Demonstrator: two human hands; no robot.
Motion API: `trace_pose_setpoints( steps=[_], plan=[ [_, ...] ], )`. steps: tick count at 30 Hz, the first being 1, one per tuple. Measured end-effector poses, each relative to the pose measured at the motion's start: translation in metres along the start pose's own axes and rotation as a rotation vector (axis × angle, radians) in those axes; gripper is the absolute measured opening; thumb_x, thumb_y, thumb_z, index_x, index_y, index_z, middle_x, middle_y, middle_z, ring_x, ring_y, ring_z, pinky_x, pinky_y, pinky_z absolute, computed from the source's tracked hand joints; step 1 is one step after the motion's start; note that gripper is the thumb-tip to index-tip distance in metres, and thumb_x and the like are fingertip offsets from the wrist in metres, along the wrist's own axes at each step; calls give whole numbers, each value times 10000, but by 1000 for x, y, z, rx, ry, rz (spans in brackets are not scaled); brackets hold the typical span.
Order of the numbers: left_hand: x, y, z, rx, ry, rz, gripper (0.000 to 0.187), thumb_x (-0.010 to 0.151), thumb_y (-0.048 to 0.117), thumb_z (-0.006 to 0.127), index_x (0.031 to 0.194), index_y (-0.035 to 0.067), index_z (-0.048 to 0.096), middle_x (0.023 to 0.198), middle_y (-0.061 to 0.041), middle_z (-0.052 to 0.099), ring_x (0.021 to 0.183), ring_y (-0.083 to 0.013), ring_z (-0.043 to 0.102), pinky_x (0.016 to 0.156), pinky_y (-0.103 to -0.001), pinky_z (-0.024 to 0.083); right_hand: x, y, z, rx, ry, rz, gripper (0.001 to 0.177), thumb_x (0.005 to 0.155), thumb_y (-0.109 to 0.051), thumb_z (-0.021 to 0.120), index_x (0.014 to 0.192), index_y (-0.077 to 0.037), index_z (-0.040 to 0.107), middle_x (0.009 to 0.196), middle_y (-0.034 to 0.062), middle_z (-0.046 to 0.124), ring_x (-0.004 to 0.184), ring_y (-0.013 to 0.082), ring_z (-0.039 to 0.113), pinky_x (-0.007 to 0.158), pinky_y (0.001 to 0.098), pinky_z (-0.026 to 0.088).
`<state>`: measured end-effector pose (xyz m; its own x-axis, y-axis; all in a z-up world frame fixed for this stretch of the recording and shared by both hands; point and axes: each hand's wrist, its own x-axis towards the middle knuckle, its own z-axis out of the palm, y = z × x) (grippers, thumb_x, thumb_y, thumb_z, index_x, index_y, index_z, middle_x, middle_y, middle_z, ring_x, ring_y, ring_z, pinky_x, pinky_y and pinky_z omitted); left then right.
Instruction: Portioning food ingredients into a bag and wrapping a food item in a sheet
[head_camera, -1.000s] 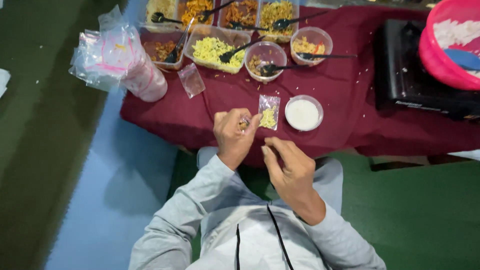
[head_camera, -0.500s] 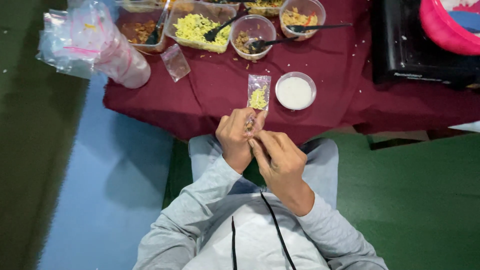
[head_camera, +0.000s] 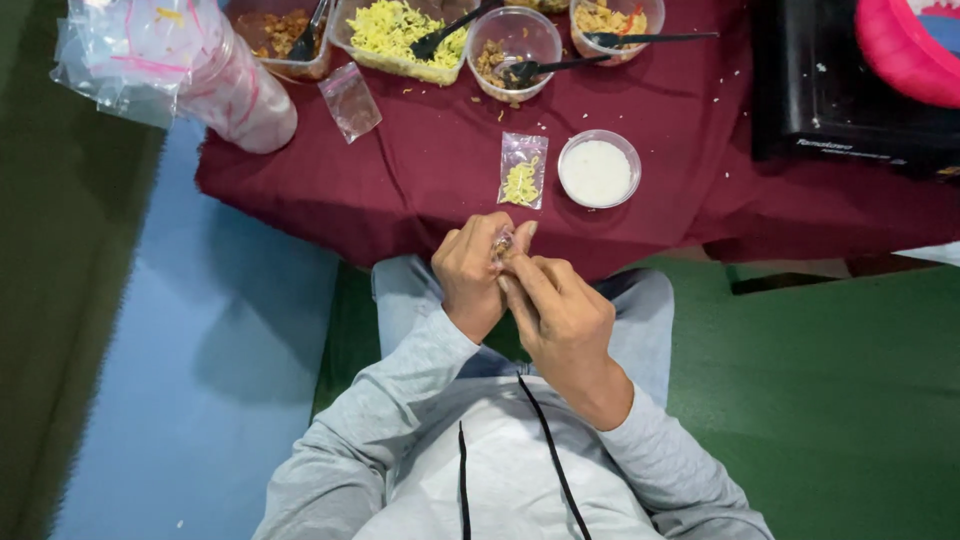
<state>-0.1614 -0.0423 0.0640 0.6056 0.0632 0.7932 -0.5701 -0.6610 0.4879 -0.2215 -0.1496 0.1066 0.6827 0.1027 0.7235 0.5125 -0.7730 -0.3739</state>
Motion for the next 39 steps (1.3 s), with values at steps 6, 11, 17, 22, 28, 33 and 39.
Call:
trace_pose_setpoints(
  steps=[6, 11, 17, 22, 28, 33, 39],
  plan=[
    [-3, -2, -4, -76, -5, -41, 246, 889, 229, 832, 841, 133, 611, 624, 11, 507, 560, -207, 598, 571, -276, 473, -4, 2, 10, -50, -23, -19, 59, 982, -110, 701, 1026, -117, 739, 866, 3, 637, 705, 192, 686, 660, 298, 576],
    [-14, -17, -1, -126, -20, -52, 207, 905, 277, 805, 939, 138, 654, 688, 7, 568, 608, -232, 636, 594, -302, 495, -3, 6, 13, -37, -97, -53, 55, 1013, -98, 639, 1030, -102, 691, 837, 26, 600, 716, 236, 663, 653, 326, 553],
    [-29, -32, -1, -209, -108, -101, 328, 850, 269, 838, 1100, 129, 678, 789, -26, 651, 727, -256, 701, 664, -328, 547, -8, 17, 16, -24, -150, -56, 49, 1033, -104, 615, 1014, -96, 659, 841, 47, 606, 744, 271, 664, 664, 343, 547],
    [-29, -31, -14, -556, -283, -456, 589, 713, 144, 936, 1238, 140, 668, 794, -71, 713, 691, -208, 706, 637, -280, 564, -5, 31, 4, 22, -175, -31, 35, 1030, -82, 628, 1016, -101, 654, 858, 32, 611, 736, 262, 661, 666, 327, 540],
    [-39, -36, -23, -953, -623, -647, 761, 651, 105, 958, 1344, 88, 642, 847, -51, 702, 757, -94, 585, 652, -260, 546, -5, 45, -7, 229, -285, 96, 51, 1018, -38, 633, 1002, -82, 654, 853, 51, 648, 754, 296, 686, 633, 351, 540],
    [-60, -47, -19, -1349, -721, -855, 463, 834, 92, 794, 1277, 21, 676, 877, -112, 705, 699, -126, 635, 534, -224, 518, 5, 34, -20, 426, -280, 204, 93, 1025, -9, 598, 965, -55, 652, 872, 91, 675, 677, 265, 631, 612, 338, 524],
    [-47, -43, -28, -1348, -653, -1122, 471, 990, 394, 597, 1212, -16, 667, 787, -174, 653, 577, -195, 650, 426, -209, 421, -13, 45, -19, 469, -297, 228, 77, 1007, -18, 623, 969, -63, 673, 904, 85, 695, 713, 275, 654, 629, 346, 541]
  ],
)
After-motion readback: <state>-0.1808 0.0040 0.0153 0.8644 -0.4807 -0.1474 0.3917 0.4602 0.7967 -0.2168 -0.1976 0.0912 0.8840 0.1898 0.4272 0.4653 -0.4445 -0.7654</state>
